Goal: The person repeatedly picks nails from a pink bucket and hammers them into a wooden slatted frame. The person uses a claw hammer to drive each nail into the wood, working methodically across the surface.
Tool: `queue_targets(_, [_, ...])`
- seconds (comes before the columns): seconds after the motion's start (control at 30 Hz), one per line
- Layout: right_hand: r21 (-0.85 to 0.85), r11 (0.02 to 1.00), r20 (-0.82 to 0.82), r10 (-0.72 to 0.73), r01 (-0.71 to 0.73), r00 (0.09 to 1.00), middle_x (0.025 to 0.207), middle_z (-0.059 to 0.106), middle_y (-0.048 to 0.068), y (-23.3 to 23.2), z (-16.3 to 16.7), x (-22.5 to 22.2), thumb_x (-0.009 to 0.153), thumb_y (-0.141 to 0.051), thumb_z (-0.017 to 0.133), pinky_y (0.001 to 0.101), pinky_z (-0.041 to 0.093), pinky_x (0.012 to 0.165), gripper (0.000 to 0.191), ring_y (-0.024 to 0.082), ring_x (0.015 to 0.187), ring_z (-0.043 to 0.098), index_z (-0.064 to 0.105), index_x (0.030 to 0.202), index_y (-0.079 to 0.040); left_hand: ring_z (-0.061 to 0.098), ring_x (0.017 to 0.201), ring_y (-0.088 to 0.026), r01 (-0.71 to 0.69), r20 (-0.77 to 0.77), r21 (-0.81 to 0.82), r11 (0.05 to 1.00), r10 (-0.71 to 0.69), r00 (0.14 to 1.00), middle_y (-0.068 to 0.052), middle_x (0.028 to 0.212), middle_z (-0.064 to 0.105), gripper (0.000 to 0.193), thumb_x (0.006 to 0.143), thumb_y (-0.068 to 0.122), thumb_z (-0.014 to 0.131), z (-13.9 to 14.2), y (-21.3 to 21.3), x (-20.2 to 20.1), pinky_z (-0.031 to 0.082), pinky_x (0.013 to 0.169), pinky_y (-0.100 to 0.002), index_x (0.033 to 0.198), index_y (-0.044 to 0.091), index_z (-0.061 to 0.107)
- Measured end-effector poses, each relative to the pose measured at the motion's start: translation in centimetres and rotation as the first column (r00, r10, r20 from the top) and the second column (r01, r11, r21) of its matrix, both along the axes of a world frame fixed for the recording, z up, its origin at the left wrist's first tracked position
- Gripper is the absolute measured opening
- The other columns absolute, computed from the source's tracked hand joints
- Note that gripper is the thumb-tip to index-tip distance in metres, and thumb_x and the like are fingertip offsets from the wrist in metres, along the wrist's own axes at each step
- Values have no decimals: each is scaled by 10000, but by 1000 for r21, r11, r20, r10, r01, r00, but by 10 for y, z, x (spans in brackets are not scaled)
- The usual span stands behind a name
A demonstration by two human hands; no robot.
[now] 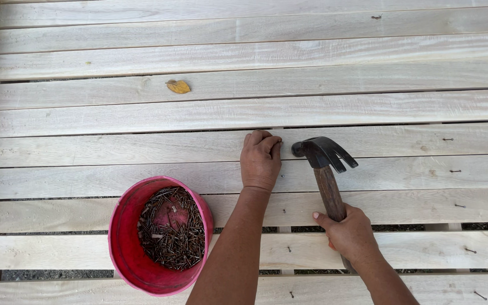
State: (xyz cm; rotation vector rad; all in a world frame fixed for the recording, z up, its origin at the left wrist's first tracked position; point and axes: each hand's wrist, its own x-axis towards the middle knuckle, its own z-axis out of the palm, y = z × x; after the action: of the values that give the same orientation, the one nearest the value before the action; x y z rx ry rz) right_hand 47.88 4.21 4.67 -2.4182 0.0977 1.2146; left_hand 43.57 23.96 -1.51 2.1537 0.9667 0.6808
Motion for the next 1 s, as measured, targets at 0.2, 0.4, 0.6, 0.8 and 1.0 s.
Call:
queue_targets(0.2, [-56, 996, 26, 66, -64, 997, 523, 535, 38, 2, 1, -1, 895, -391, 789, 340, 423, 433, 384, 148, 433, 505, 598, 769, -82, 629, 973, -207, -4, -23, 57, 998, 5, 1000, -10, 978, 683, 50, 886, 137, 752, 2, -1, 0, 555, 909, -335, 907, 98, 776])
queue_targets(0.4, [-56, 993, 68, 105, -101, 992, 561, 548, 28, 3, 4, -6, 888, -419, 778, 362, 446, 492, 379, 142, 479, 506, 660, 797, -70, 630, 960, -204, -12, -22, 39, 999, 13, 1000, -5, 982, 691, 63, 881, 153, 753, 4, 0, 0, 558, 896, -333, 911, 105, 782])
queue_targets(0.6, [-35, 992, 100, 126, -123, 987, 584, 550, 33, 9, 15, -5, 889, -417, 773, 389, 473, 571, 348, 159, 532, 514, 685, 824, -86, 629, 959, -197, -14, -25, 32, 999, 14, 1000, 4, 984, 691, 68, 888, 158, 748, 3, -1, 1, 558, 902, -328, 922, 115, 787])
queue_targets(0.8, [8, 987, 159, 159, -162, 974, 589, 553, 25, 21, 34, 1, 883, -419, 772, 369, 498, 582, 363, 144, 545, 553, 722, 845, -61, 629, 959, -199, -15, -21, 22, 1000, 15, 1000, 1, 972, 685, 75, 890, 165, 747, 3, -1, -1, 555, 895, -333, 918, 106, 785])
queue_targets(1.0, [22, 979, 201, 194, -203, 960, 590, 576, 50, 27, 45, -1, 876, -429, 769, 396, 513, 584, 369, 175, 542, 558, 732, 878, -62, 630, 963, -204, -12, -13, 53, 999, 13, 1000, -3, 972, 683, 68, 885, 142, 746, 3, -1, 0, 552, 902, -342, 917, 96, 784])
